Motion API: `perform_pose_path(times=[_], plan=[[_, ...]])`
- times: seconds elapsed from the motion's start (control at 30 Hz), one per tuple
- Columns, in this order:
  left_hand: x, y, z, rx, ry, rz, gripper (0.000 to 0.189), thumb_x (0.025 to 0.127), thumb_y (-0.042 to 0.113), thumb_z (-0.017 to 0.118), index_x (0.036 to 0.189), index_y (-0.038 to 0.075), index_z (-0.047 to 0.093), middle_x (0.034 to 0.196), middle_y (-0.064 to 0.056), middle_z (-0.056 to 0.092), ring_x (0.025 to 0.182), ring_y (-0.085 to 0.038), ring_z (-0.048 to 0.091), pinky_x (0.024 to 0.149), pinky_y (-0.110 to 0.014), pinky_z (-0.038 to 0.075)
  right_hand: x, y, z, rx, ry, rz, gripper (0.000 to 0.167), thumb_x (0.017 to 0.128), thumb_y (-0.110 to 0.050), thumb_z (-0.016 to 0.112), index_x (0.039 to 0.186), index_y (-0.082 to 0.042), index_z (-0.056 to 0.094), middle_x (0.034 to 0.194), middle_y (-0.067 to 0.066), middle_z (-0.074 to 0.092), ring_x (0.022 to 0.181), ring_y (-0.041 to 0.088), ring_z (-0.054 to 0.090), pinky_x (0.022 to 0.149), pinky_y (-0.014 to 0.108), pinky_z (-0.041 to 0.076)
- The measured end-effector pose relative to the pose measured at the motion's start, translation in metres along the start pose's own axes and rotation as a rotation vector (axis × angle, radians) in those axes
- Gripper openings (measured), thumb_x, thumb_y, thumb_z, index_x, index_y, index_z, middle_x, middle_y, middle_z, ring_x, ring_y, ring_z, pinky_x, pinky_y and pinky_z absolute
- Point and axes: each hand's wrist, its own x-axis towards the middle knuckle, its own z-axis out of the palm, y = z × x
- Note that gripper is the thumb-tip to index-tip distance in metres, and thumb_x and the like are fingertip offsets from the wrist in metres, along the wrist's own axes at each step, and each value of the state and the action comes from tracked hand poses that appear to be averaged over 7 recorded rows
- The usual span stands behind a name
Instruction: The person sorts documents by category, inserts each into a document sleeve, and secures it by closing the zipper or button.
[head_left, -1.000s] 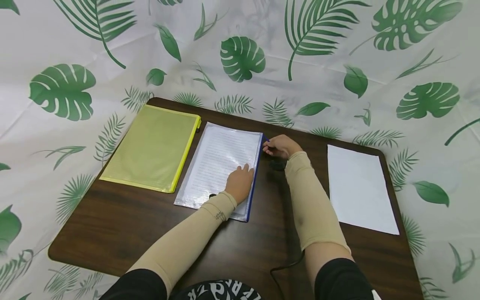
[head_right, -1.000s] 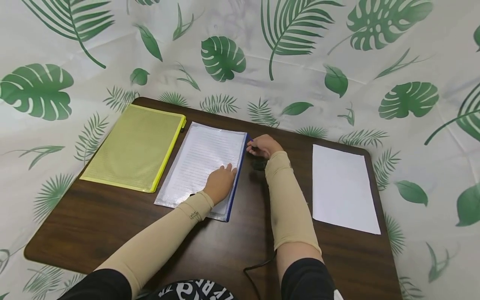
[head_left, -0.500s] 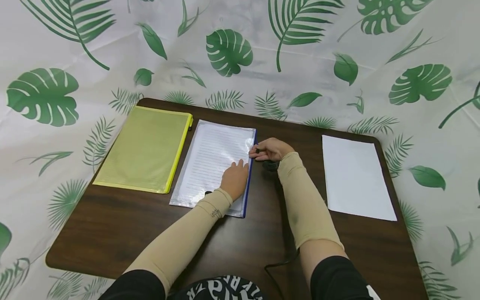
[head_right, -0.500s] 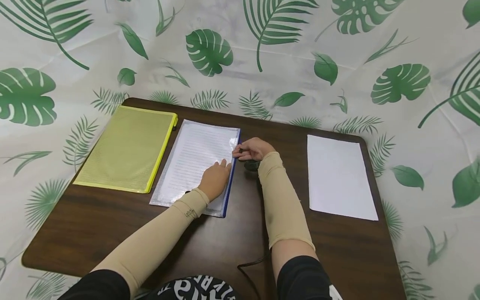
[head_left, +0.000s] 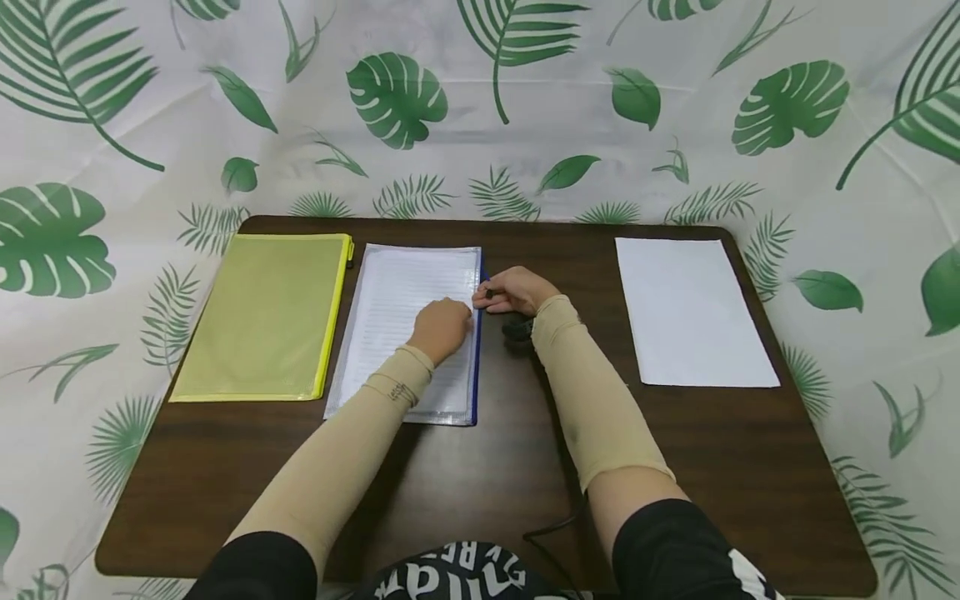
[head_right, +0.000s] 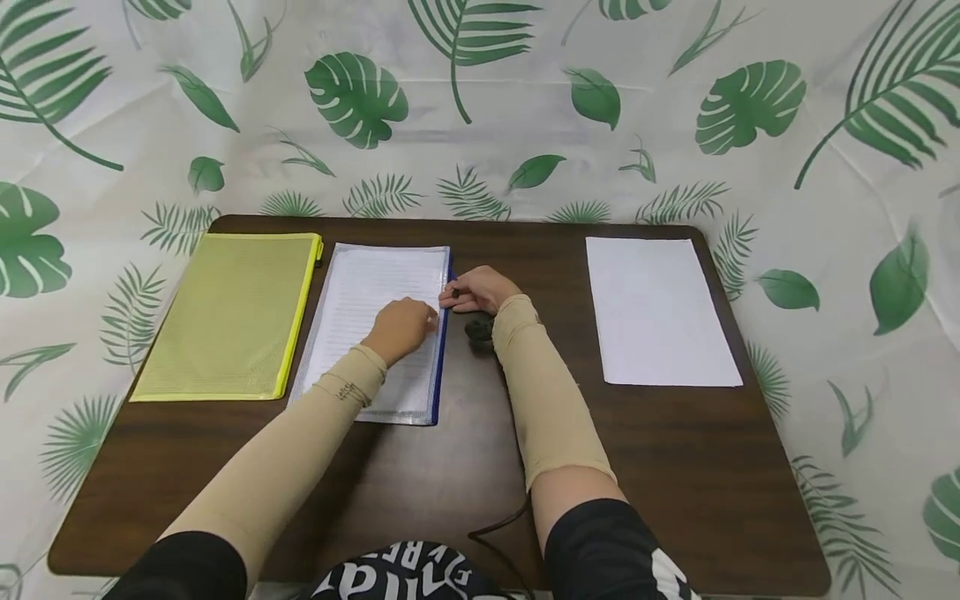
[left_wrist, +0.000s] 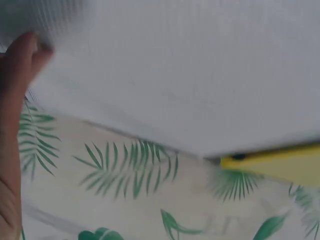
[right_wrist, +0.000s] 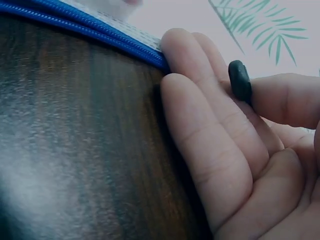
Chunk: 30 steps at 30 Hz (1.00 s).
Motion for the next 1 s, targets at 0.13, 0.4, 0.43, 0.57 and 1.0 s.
perform_pose_path(times=[0.13, 0.4, 0.43, 0.57, 1.0], plan=[[0.016, -0.031, -0.013, -0.046, 0.034, -0.049, 0.013, 0.098, 0.012, 0.065, 0.098, 0.006, 0.077, 0.094, -0.014, 0.076, 0.084, -0.034, 0.073, 0.072, -0.047, 0.059, 0.006, 0.004, 0.022, -0.020, 0.000, -0.017, 0.024, 0.106, -0.009, 0.054, 0.112, 0.006, 0.071, 0.099, 0.017, 0.075, 0.087, 0.022, 0.076, 0.069, 0.029, 0.061], [0.023, -0.090, -0.012, -0.281, 0.193, -0.088, 0.023, 0.097, 0.011, 0.069, 0.114, -0.005, 0.070, 0.116, -0.023, 0.065, 0.111, -0.039, 0.061, 0.099, -0.047, 0.049, 0.010, 0.009, 0.078, -0.045, -0.024, -0.019, 0.023, 0.105, -0.009, 0.054, 0.106, 0.005, 0.072, 0.095, 0.016, 0.077, 0.082, 0.020, 0.077, 0.060, 0.026, 0.059], [0.024, -0.097, -0.011, -0.327, 0.201, -0.090, 0.028, 0.098, 0.011, 0.069, 0.120, -0.006, 0.067, 0.123, -0.025, 0.063, 0.119, -0.041, 0.058, 0.105, -0.048, 0.045, 0.009, 0.009, 0.085, -0.051, -0.034, -0.024, 0.023, 0.105, -0.009, 0.054, 0.106, 0.005, 0.073, 0.096, 0.016, 0.077, 0.082, 0.020, 0.077, 0.060, 0.026, 0.059], [0.028, -0.117, -0.009, -0.451, 0.155, -0.108, 0.049, 0.101, 0.016, 0.065, 0.145, -0.002, 0.051, 0.154, -0.025, 0.042, 0.145, -0.040, 0.035, 0.120, -0.048, 0.027, 0.006, 0.005, 0.102, -0.077, -0.069, -0.043, 0.023, 0.106, -0.010, 0.054, 0.108, 0.006, 0.071, 0.098, 0.015, 0.077, 0.083, 0.019, 0.076, 0.062, 0.025, 0.059], [0.052, -0.099, 0.007, -0.403, 0.024, -0.195, 0.051, 0.103, 0.030, 0.061, 0.148, 0.008, 0.052, 0.160, -0.017, 0.038, 0.150, -0.044, 0.025, 0.110, -0.079, 0.012, 0.003, 0.012, 0.093, -0.102, -0.089, -0.074, 0.027, 0.107, -0.011, 0.053, 0.121, 0.007, 0.067, 0.100, 0.016, 0.076, 0.084, 0.019, 0.076, 0.060, 0.023, 0.057]])
